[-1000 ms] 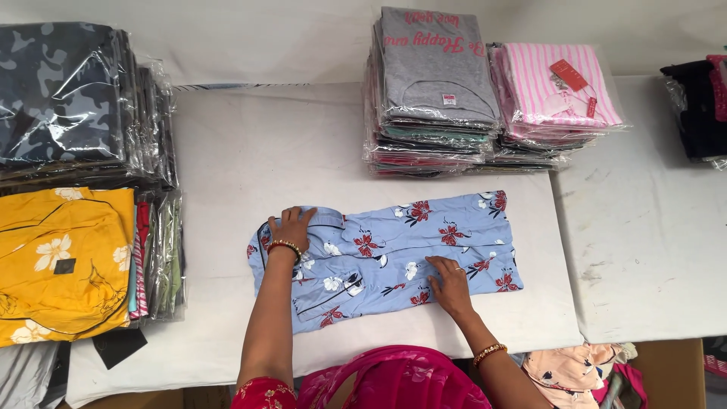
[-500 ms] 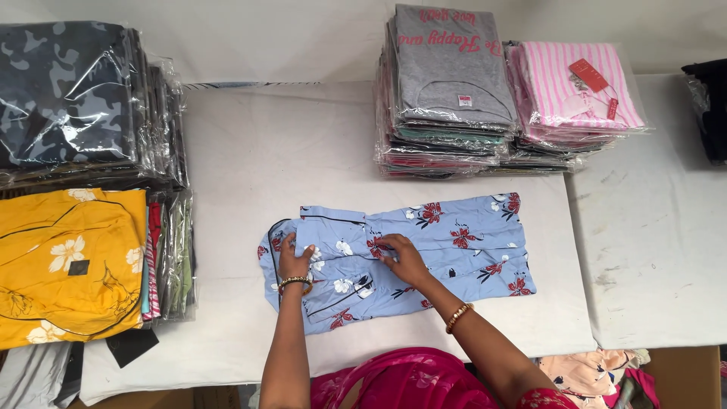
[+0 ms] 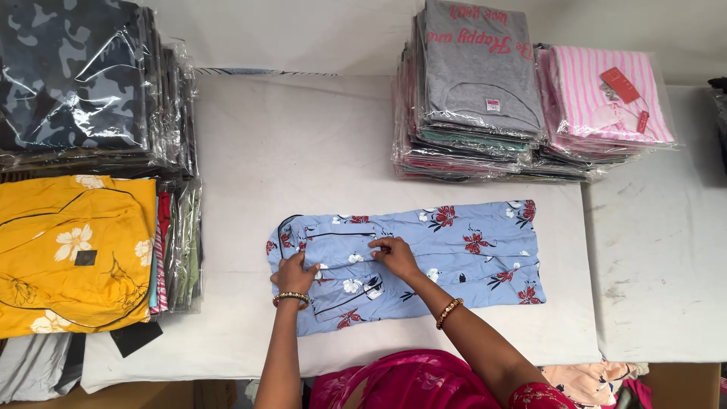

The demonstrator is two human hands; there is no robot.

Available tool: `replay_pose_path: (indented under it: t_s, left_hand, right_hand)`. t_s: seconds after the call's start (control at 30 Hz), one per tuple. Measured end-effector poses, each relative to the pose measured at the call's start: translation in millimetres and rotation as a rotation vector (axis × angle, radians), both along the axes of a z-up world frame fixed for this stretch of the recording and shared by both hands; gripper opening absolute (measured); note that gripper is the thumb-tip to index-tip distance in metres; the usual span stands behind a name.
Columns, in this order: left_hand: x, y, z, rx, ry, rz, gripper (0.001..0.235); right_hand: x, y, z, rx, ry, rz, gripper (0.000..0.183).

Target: The person folds a light blue floral shirt and a dark blue long-sleeved shirt on a white table. They smooth the fabric, fold the sleeves and body, and place the folded items on the table among other packaged clothes.

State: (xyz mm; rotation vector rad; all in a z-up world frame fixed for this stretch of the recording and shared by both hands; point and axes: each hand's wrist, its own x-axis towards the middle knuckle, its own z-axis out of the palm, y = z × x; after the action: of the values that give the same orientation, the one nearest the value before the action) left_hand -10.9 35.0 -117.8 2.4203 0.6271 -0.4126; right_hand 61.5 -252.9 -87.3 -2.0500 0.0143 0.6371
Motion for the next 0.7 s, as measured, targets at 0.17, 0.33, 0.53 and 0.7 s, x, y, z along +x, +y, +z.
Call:
replay_pose_path:
  t_s: [0.17, 0.33, 0.53, 0.7]
  left_hand:
    - [0, -7, -21, -0.092, -0.076, 0.166, 0.048]
    - [12, -12, 10, -0.399, -0.179, 0.351, 0.057]
    - [11, -19, 66, 0.046, -0.132, 0.04, 0.076]
    - [-49, -3, 19, 0.044, -0.371, 0.079, 0.033]
  right_hand:
    - [1, 5, 2, -0.036, -0.073, 0.032, 0.032]
    - [5, 4, 16, -0.006, -0.001, 0.022, 0.04]
    - [-9, -23, 48, -0.093, -0.147, 0.113, 0.052]
    - [-37, -90, 64, -0.241, -0.369, 0.087, 0.045]
